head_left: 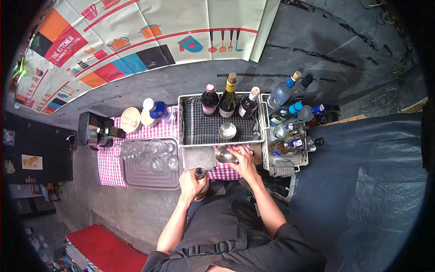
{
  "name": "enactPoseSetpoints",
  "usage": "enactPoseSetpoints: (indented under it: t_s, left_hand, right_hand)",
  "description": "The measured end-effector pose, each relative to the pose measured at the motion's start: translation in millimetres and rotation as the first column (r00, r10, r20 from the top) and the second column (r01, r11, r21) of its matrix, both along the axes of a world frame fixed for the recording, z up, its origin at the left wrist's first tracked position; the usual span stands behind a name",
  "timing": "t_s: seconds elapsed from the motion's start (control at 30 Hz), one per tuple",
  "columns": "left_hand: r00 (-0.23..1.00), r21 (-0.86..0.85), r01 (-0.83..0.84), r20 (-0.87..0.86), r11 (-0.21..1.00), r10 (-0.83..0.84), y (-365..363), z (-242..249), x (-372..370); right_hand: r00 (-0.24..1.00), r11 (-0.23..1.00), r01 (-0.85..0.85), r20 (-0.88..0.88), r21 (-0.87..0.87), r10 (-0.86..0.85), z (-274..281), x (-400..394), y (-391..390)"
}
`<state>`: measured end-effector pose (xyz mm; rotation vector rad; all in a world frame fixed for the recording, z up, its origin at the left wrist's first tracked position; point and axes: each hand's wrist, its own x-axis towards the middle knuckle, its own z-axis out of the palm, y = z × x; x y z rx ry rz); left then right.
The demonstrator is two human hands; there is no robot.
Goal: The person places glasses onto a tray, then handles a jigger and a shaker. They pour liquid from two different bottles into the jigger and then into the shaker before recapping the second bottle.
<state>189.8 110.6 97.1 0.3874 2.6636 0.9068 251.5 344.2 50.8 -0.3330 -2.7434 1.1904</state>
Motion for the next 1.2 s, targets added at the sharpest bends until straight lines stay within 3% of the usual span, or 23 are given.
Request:
enactPoseSetpoints:
  t_s: [0.27,0.6,0.7,0.77,1.03,1.2]
  left_hand:
    - [1.0,-0.055,0.022,0.019,0.998,-0.021,2.5,3.6,-0.3]
    - [0.996,-0.112,0.087,0.017,0.99,-0.085,9.2,-0.6,-7.5]
    - [0.991,-0.115,0.134,0.005,0.984,-0.134,16.6,5.3,-11.7]
    - [0.984,-0.145,0.176,0.006,0.974,-0.177,19.7,-0.5,-15.8]
    - [0.919,-0.383,0.385,0.072,0.84,-0.388,47.0,8.9,-32.9]
    - [0.896,-0.401,0.423,0.055,0.813,-0.44,50.4,-3.2,-37.8]
  right_hand:
    - [0.99,0.975,-0.116,0.105,0.187,0.098,11.2,-14.3,-6.2]
    - [0.994,0.979,-0.09,0.072,0.183,0.078,23.6,-11.8,-7.6]
    - [0.999,0.998,-0.047,-0.016,0.052,0.048,13.4,-7.7,-6.8]
    - [0.997,0.968,-0.042,-0.068,-0.248,0.026,7.6,-7.4,-7.1]
    - [0.99,0.931,-0.106,-0.12,-0.348,0.068,4.6,-8.7,-17.8]
    - [0.988,0.925,-0.126,-0.128,-0.359,0.084,7.8,-11.1,-18.5]
